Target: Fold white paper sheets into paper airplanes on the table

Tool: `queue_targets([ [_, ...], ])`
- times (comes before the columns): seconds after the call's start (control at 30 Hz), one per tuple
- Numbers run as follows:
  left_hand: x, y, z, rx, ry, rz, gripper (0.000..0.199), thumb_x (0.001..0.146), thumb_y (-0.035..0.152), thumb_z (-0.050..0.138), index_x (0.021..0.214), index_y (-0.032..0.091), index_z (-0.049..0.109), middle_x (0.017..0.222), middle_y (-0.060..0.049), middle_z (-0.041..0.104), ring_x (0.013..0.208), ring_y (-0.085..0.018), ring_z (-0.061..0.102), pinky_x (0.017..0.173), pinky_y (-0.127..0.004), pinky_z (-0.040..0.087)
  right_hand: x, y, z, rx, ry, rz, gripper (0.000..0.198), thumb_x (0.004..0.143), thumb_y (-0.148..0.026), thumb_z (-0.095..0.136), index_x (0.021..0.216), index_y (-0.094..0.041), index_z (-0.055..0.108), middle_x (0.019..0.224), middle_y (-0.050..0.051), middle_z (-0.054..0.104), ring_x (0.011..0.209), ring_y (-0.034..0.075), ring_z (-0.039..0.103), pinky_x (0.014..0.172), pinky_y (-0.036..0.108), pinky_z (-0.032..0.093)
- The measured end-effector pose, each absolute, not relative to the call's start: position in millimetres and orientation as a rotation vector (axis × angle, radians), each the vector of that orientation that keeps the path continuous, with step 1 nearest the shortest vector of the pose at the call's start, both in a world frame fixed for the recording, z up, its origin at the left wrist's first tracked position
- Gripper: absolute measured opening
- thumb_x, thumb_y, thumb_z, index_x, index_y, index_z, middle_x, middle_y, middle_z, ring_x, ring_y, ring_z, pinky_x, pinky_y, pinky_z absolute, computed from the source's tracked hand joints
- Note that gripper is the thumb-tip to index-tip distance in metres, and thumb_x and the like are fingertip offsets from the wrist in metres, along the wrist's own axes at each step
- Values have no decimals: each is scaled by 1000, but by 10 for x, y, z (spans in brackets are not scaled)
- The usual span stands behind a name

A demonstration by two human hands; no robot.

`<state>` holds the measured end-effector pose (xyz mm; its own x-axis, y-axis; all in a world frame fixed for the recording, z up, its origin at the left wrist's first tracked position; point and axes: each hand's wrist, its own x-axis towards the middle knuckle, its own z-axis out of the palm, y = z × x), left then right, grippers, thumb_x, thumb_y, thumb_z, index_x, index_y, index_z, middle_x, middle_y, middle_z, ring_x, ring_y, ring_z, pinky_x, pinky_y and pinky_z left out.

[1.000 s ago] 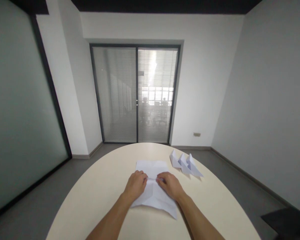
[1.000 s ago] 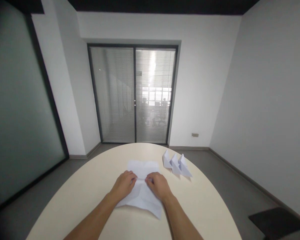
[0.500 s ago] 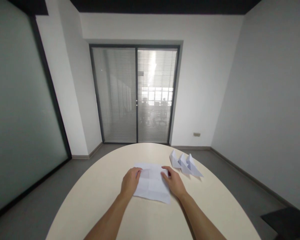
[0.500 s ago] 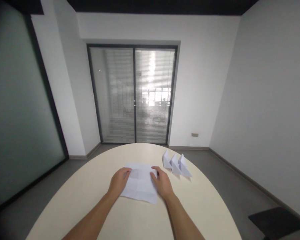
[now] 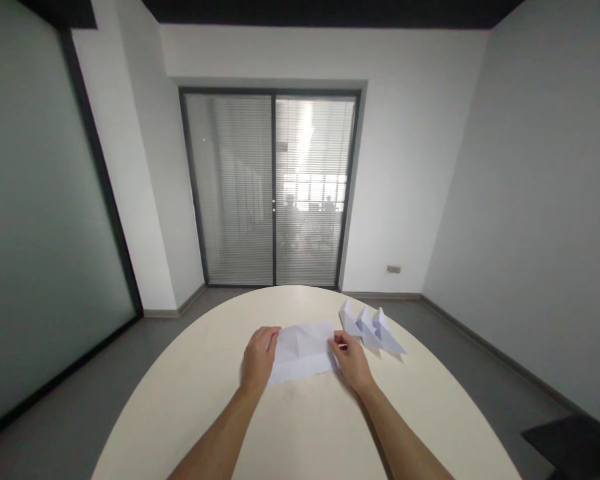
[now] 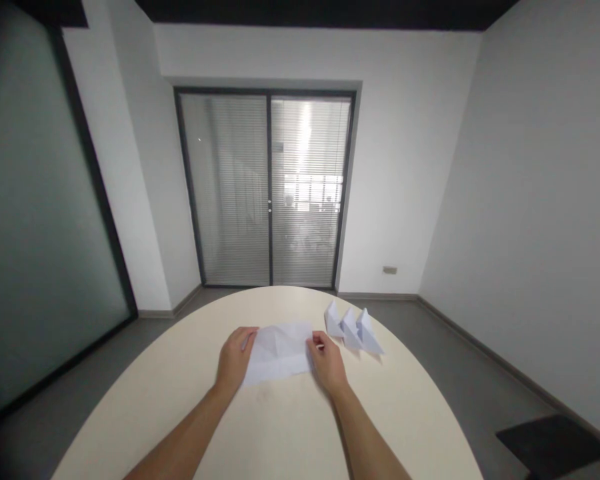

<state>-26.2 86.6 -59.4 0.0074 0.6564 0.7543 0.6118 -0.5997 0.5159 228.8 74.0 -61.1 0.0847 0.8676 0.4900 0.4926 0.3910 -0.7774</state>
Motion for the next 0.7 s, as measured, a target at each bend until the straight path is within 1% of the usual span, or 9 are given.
queue_targets([
  [0.1,-262,846,-553,2262,1289,1808,23,98,19,44,106,22,65,101,-5,67,99,-21,61,91,-40,51,2299,750,-603,-1247,-1531,397,30,88,-46,50,89,-19,64,90,9,71,83,24,64,77,35,49],
  [0.23,-252,776,-470,2351,1202,1900,24,95,12,44,102,24,64,104,-4,65,103,-21,59,96,-42,48,2314,733,-566,-1191,-1502,333,23,86,-37,50,98,-21,62,107,10,68,97,24,62,83,36,47],
  [0.4,-236,740,-452,2408,1274,1854,27,91,7,43,96,24,64,108,-4,64,108,-21,57,109,-48,37,2315,730,-575,-1132,-1485,260,17,86,-29,46,94,-22,59,118,11,64,106,25,59,81,35,48],
  [0.47,-236,744,-466,2394,1360,1770,28,87,4,44,91,23,64,106,-3,66,105,-20,58,109,-47,36,2324,742,-608,-1165,-1539,278,20,85,-27,43,94,-22,60,116,10,65,108,24,58,85,36,48],
  [0.57,-249,750,-479,2333,1505,1632,28,82,3,44,81,23,64,97,-1,68,98,-20,60,110,-49,34,2349,758,-665,-1220,-1614,299,23,83,-25,43,93,-22,63,106,9,68,105,25,59,92,39,46],
  [0.63,-262,753,-475,2280,1577,1582,29,82,5,42,77,24,63,92,0,70,94,-20,62,110,-51,32,2363,758,-688,-1235,-1639,300,24,80,-23,45,91,-22,66,101,8,69,103,25,60,95,41,45],
  [0.7,-269,756,-467,2243,1609,1569,29,84,7,40,77,23,64,91,-1,71,94,-21,63,108,-50,35,2362,745,-688,-1242,-1668,299,25,79,-22,45,89,-22,68,100,7,70,102,25,60,97,41,43],
])
